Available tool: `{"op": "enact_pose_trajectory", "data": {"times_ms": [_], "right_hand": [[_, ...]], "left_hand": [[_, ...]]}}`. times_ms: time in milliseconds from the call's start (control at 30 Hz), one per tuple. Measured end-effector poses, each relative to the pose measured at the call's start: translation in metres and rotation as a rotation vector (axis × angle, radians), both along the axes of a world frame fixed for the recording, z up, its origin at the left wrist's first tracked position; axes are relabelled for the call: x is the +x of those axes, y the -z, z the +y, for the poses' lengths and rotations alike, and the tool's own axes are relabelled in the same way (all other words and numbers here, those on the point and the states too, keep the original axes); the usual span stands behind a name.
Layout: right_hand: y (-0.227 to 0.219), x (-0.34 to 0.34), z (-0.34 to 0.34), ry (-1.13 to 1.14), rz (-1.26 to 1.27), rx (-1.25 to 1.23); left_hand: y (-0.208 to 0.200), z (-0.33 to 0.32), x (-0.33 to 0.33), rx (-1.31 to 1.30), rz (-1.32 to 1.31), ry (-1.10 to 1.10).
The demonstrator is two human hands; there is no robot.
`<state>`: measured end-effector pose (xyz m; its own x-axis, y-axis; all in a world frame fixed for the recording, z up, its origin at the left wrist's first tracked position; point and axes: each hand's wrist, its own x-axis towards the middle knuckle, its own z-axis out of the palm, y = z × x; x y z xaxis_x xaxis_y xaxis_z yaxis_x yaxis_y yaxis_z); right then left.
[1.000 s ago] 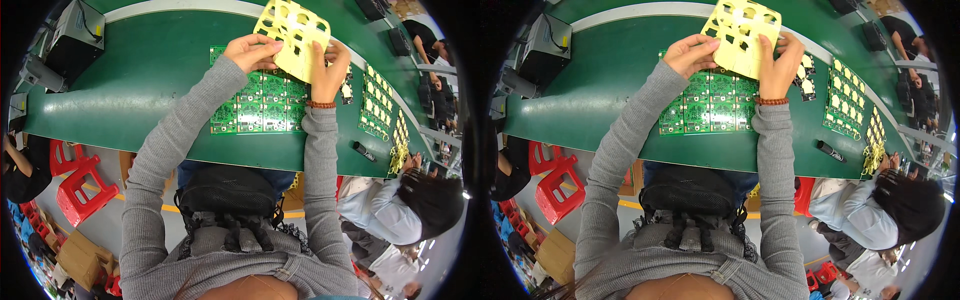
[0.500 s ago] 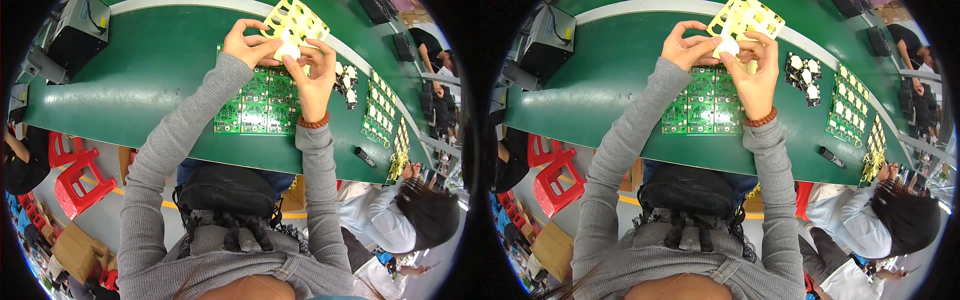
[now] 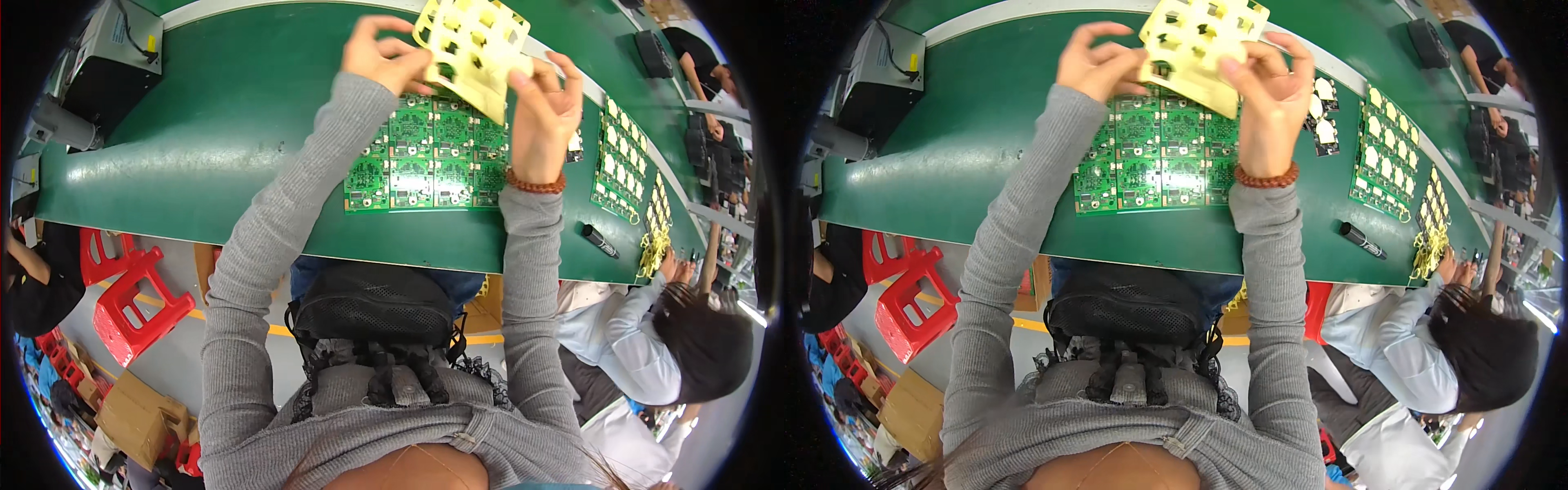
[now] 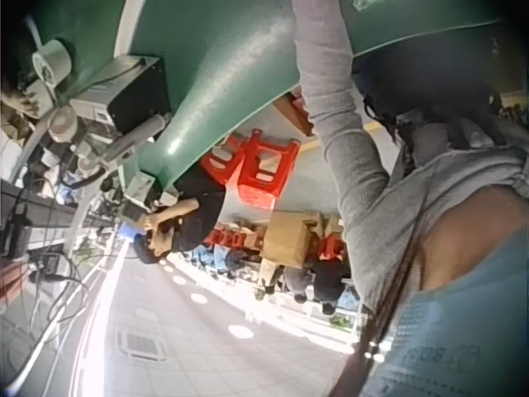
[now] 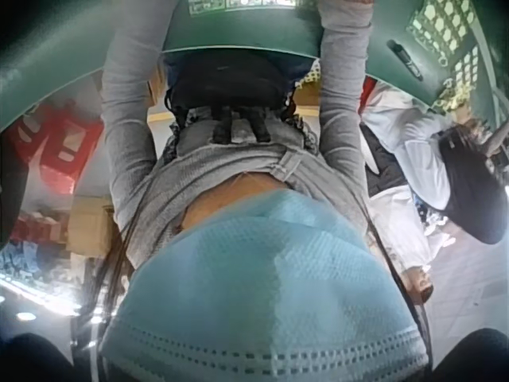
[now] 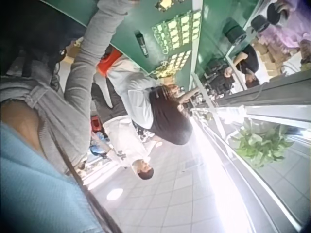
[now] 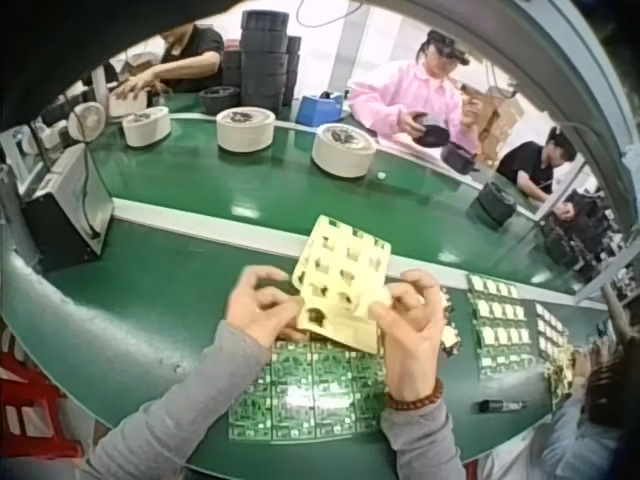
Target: The person peels adhesive pads from backing sheets and adheres them onto circuit boards by hand.
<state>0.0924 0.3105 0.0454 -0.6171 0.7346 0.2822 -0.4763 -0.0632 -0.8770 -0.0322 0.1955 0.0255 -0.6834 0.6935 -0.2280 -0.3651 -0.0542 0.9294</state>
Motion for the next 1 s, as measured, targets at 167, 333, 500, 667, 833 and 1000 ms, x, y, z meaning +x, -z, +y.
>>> {"op": "enact_pose_trajectory", "data": {"times_ms": [167, 333, 500, 667, 833, 1000], "right_hand": [[0.004, 0.027, 0.029, 0.132, -0.237, 0.094], [0.012, 0.044, 0.02, 0.0, -0.507, 0.171], [0.025, 0.051, 0.016, -0.087, -0.634, 0.188], [0.026, 0.054, 0.017, -0.142, -0.691, 0.194], [0.028, 0.054, 0.02, -0.129, -0.694, 0.17], [0.029, 0.054, 0.02, -0.113, -0.694, 0.151]], "left_hand": [[-0.048, -0.007, -0.002, -0.606, 0.582, -0.055], [-0.007, -0.004, 0.006, -0.624, 1.491, -0.368], [0.019, 0.008, 0.016, -0.17, 1.611, 0.087], [0.042, 0.013, 0.021, -0.033, 1.589, 0.319], [0.043, 0.011, 0.022, -0.072, 1.642, 0.351], [0.044, 0.011, 0.023, -0.091, 1.654, 0.354]]}}
